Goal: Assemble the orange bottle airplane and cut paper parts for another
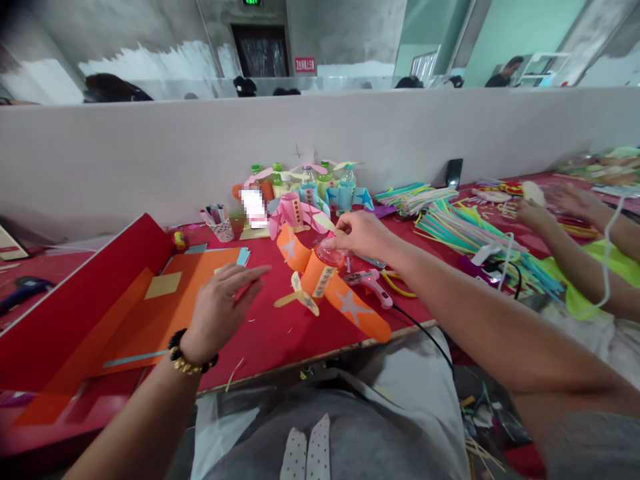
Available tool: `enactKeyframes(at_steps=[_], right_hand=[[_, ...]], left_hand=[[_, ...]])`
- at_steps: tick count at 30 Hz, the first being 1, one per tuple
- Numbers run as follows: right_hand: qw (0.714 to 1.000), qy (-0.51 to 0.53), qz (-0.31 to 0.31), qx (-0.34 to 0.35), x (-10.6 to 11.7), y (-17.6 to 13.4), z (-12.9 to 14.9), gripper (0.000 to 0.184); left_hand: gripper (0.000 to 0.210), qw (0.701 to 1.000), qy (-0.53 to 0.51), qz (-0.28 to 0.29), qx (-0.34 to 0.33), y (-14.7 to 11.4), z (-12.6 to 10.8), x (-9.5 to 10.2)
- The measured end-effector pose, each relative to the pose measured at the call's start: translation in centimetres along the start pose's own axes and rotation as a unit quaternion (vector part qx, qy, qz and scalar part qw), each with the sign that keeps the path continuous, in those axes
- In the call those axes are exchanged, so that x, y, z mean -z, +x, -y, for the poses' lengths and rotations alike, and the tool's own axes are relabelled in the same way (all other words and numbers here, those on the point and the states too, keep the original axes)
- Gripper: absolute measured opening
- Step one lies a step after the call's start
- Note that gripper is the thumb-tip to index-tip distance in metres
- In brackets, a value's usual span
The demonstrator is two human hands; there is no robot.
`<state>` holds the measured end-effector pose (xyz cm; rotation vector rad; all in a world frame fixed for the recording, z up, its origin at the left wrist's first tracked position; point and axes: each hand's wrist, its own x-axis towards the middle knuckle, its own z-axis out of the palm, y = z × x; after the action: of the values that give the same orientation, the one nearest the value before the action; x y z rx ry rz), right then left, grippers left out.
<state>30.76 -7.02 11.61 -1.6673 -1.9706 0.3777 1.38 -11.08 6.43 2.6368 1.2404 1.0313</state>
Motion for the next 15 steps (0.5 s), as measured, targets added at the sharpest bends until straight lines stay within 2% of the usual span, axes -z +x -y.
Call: enactKeyframes(at_steps=[3,8,12,15], right_hand=[[0.997,-0.08,0.001,0.018,1.5,2.0,0.5,0.036],[0.983,-0.177,0.046,-0.003,4.3,4.9,0.2,0.034],[0.967,-0.246,0.05,-0.034,6.4,6.4,-1.7,0.035],[0.956,-0.283,0.036,-0.063,7.5,7.7,-3.9,0.043]], left_hand=[[0.02,0.997,-0.033,-0.039,0.051,-2.1,2.1,0.3],[0.019,0.991,-0.037,-0.031,0.123,-7.2,4.8,-1.1],[0.021,0.984,-0.021,-0.005,0.177,-10.6,5.7,-2.1],[0.027,0.981,-0.018,0.003,0.194,-12.0,5.9,-2.7]])
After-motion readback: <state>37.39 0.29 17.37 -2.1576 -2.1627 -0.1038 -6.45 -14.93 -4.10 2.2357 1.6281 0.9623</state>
